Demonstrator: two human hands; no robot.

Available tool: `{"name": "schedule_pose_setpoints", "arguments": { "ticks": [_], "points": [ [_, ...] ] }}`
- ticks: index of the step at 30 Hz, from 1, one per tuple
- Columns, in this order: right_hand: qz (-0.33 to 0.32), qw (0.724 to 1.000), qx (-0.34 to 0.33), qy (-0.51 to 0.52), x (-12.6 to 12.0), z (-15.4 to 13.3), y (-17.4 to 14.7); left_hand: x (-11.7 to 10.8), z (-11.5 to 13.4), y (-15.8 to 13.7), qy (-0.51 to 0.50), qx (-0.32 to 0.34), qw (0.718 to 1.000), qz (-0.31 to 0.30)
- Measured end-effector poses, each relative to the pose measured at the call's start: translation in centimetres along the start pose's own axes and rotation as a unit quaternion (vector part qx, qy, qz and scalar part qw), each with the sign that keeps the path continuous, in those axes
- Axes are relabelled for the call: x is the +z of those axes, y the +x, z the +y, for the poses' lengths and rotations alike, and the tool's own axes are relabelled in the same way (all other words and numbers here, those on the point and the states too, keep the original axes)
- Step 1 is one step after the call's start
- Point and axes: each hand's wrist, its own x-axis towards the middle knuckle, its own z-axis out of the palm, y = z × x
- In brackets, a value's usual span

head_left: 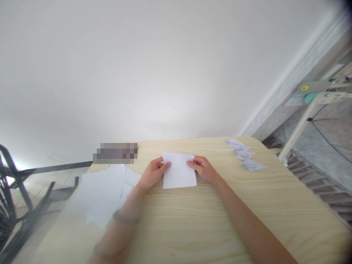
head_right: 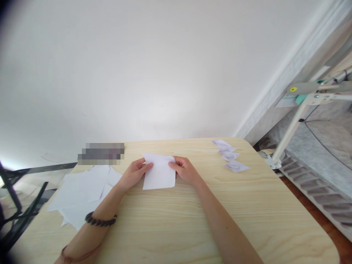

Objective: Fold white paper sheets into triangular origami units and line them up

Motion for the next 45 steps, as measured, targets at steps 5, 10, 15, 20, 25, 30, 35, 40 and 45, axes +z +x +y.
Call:
{"name": "schedule_pose_setpoints", "arguments": {
  "ticks": [5, 10, 15, 20, 25, 30, 35, 40, 45],
  "points": [
    [0.008, 1.0, -0.004, 0.001, -0.1, 0.2, 0.0, 0.1, 0.0, 0.0, -0.003, -0.003, 1.0, 0.004],
    [0.011, 1.0, -0.009, -0.021, 0.0, 0.1, -0.1, 0.1, -0.1, 0.0, -0.014, 0.005, 1.0, 0.026],
    [0.03, 0.999, -0.038, -0.016, 0.2, 0.1, -0.1, -0.1, -0.1, 0.2, -0.039, -0.006, 0.998, 0.053],
    [0.068, 0.996, -0.056, -0.008, 0.2, 0.4, 0.2, 0.1, 0.1, 0.3, -0.083, -0.019, 0.995, 0.046],
    [0.116, 0.984, -0.12, -0.069, -0.1, 0.6, 0.4, -0.1, 0.8, 0.2, -0.128, -0.046, 0.99, 0.045],
    [0.107, 0.976, -0.16, -0.099, 0.0, 0.2, 0.0, 0.1, 1.4, -0.1, -0.093, -0.058, 0.993, 0.031],
    [0.164, 0.977, -0.101, -0.085, 0.5, 0.2, -0.1, 0.6, 1.2, -0.3, -0.022, -0.011, 0.999, 0.024],
    [0.183, 0.979, -0.058, -0.069, 0.9, 0.4, 0.1, 0.0, 0.8, -0.4, -0.041, 0.017, 0.999, -0.028],
    [0.145, 0.989, -0.034, -0.025, 1.1, 0.1, -0.1, 0.1, 0.5, -0.3, 0.015, 0.014, 1.0, -0.008]
  ]
}}
